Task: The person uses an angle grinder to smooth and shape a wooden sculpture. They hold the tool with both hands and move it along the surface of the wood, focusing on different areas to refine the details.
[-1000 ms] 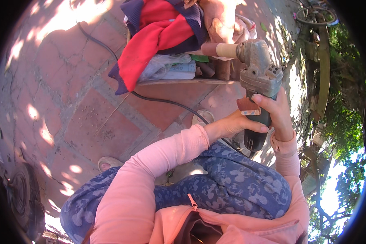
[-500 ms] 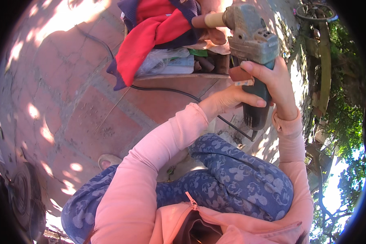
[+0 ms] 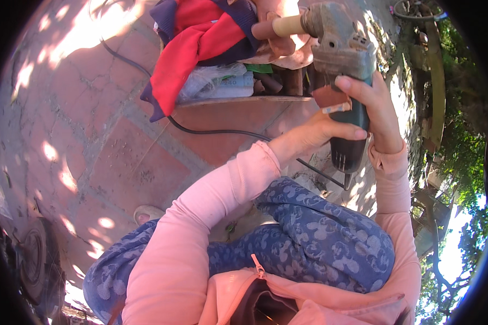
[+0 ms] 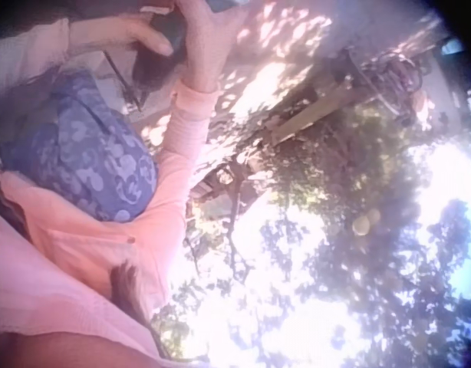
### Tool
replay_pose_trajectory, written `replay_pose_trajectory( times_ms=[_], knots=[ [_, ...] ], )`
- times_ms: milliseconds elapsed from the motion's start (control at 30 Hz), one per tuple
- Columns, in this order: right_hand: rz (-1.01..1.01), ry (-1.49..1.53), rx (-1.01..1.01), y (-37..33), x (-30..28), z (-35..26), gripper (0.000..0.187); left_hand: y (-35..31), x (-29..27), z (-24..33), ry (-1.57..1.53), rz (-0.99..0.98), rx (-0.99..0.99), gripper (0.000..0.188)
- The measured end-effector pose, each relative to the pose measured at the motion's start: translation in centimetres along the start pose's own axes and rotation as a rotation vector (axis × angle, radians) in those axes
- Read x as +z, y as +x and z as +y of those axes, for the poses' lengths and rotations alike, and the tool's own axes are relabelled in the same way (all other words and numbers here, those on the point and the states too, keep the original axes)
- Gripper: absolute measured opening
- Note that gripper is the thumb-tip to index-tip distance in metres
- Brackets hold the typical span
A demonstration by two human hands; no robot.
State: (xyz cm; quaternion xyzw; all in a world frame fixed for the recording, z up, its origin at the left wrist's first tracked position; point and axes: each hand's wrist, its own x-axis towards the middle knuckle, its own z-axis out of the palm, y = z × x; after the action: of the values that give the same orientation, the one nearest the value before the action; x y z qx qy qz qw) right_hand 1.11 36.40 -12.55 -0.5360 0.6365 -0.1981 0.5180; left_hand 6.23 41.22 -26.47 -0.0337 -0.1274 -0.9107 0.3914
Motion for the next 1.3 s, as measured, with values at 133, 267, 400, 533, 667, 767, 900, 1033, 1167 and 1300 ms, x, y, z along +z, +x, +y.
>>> replay_pose_trajectory(
  times_ms=[133,267,400,533,667,767,900,1033,1167,1300],
  knots=[
    [0.030,0.045,-0.109,2.3,-1.3,0.2,0.040,1.2,0.2,4.1,0.142,0.049,0.033,0.046],
    [0.053,0.111,-0.050,0.8,-0.9,2.4,0.044,0.4,-0.7,0.6,0.209,0.054,0.036,0.047],
    [0.018,0.096,-0.008,-1.3,-1.6,5.2,0.046,-1.1,-0.5,-3.3,0.085,0.064,-0.059,0.045],
    [-0.011,0.060,0.126,-2.4,-2.8,5.9,0.063,-1.5,0.5,-4.6,0.056,0.095,-0.098,0.046],
    [0.077,0.154,0.065,-2.7,-3.2,6.7,0.049,-0.7,1.1,-5.0,0.055,0.121,-0.087,0.050],
    [0.013,0.079,0.056,-1.3,-3.5,6.6,0.054,-0.5,0.7,-4.2,0.129,0.204,-0.043,0.053],
    [-0.011,0.319,0.010,1.2,-3.2,4.2,0.038,1.5,0.9,0.8,0.165,0.160,0.060,0.054],
    [-0.044,0.133,-0.038,2.9,-2.9,2.9,0.040,1.4,0.9,2.3,0.144,0.170,0.073,0.052],
    [-0.037,0.247,-0.016,-0.1,-2.7,4.7,0.047,0.2,0.9,-1.6,0.213,0.187,0.033,0.048],
    [0.047,0.196,0.050,-2.0,-2.8,6.4,0.050,-0.8,0.8,-4.7,0.064,0.202,-0.068,0.047]
  ],
)
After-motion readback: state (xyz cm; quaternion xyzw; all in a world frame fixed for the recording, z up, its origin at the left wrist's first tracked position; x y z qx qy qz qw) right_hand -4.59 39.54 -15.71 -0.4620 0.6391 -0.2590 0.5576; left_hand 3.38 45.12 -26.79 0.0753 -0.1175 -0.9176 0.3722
